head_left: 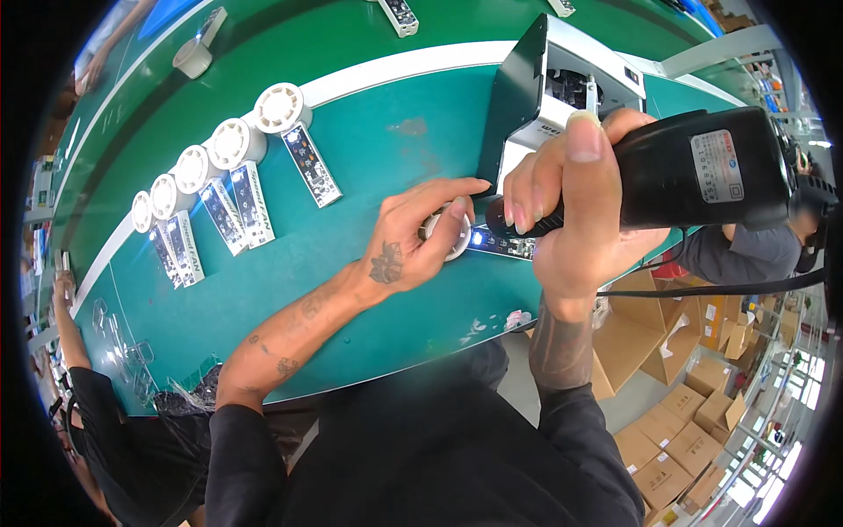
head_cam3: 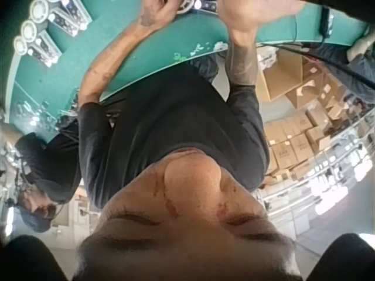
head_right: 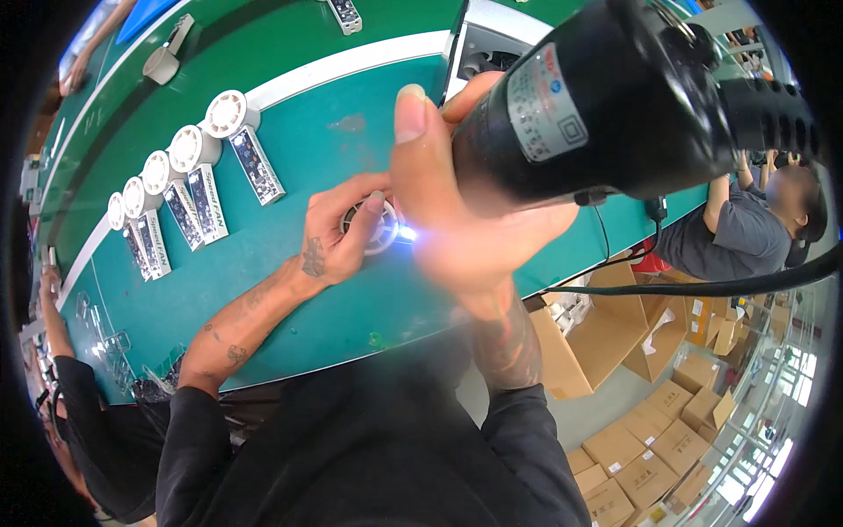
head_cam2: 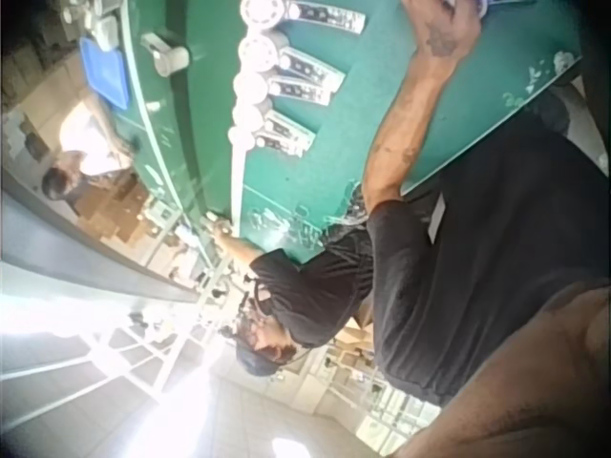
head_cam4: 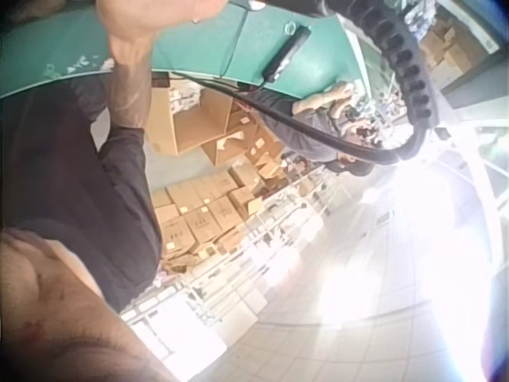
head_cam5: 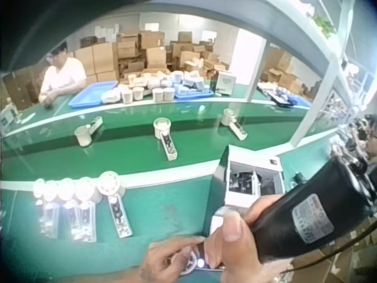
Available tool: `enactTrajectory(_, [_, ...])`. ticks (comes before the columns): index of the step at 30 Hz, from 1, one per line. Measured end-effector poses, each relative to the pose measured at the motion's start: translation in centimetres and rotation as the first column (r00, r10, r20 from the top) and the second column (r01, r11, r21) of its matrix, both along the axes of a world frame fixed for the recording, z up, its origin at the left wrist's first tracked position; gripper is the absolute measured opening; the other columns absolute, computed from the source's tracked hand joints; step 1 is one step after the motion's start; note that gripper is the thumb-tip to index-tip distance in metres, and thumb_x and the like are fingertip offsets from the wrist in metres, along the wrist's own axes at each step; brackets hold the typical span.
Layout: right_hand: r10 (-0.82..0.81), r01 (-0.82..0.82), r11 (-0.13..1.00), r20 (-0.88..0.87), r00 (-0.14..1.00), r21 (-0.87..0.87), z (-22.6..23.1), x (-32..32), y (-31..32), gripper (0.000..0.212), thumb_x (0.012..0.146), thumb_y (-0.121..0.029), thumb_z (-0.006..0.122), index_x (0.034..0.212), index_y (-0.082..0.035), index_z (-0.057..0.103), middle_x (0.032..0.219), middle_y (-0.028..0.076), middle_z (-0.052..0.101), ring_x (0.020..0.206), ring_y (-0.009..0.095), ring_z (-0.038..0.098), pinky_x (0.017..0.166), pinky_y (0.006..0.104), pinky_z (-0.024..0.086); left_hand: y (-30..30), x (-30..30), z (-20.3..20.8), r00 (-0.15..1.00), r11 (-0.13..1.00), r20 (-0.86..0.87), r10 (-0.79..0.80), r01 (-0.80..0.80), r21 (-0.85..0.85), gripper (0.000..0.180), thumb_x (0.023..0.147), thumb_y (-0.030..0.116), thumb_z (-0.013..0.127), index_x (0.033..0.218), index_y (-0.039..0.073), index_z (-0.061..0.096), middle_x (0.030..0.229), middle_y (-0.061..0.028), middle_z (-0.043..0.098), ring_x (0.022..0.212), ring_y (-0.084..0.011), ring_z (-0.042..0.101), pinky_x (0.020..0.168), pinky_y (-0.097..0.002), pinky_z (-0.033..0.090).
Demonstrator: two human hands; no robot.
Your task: Assembling electronic components by using a tool on circuit boards at a factory workstation.
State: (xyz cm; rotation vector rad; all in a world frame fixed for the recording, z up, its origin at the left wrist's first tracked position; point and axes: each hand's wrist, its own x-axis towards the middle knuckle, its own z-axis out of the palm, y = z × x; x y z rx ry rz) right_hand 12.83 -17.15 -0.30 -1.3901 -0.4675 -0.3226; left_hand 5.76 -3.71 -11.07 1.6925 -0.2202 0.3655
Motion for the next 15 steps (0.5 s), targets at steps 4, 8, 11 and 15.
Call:
enactTrajectory(4, [0.003,0.0,0.998,0.039,0.999,-0.068,0.2,-0.3,0.4,0.024,0.102,-0.008,0.065,0.088,-0.002,0.047,0.058,0.007,0.052,0.042,0.014,0.046,0.043,0.0326,0.044,0.3,-0.2,-0.1,1.0,0.998,0.006,0.03,-0.03,0.049,0.027,0.108,0.009,0.058,0.13,-0.001,0.071,0.09,-0.0116,0.072,0.072,-0.016,0.065,0.065,-0.0314,0.053])
enactTrajectory(8, [0.254,-0.21,0.945,0.16,0.954,-0.25,2.0,0.3,-5.2,0.038,0.112,-0.038,0.033,0.109,-0.008,0.056,0.059,0.002,0.047,0.047,0.015,0.049,0.048,0.0304,0.045,0.1,0.0,-0.9,0.997,1.0,0.083,-0.001,0.003,-0.019,0.027,0.109,0.009,0.057,0.131,-0.002,0.069,0.092,-0.0105,0.071,0.071,-0.0152,0.063,0.064,-0.0314,0.052])
enactTrajectory(11, [-0.122,0.117,0.992,0.155,0.98,0.044,6.0,0.1,-4.6,0.038,0.111,-0.042,0.043,0.1,-0.008,0.056,0.062,0.002,0.041,0.046,0.014,0.041,0.046,0.0309,0.039,0.1,0.2,0.2,0.997,0.998,-0.034,-0.066,0.066,0.008,0.033,0.11,0.011,0.049,0.134,-0.002,0.067,0.094,-0.0112,0.074,0.077,-0.0157,0.069,0.07,-0.03,0.054])
enactTrajectory(15, [-0.178,0.176,0.984,0.074,0.981,0.029,5.5,1.9,-2.4,0.025,0.106,-0.022,0.06,0.092,-0.001,0.056,0.058,0.005,0.045,0.042,0.016,0.044,0.044,0.0334,0.04,0.4,-0.2,-0.7,1.0,1.0,0.018,-0.009,0.009,-0.002,0.027,0.11,0.009,0.056,0.131,-0.002,0.068,0.089,-0.0085,0.067,0.071,-0.0138,0.062,0.064,-0.0307,0.051])
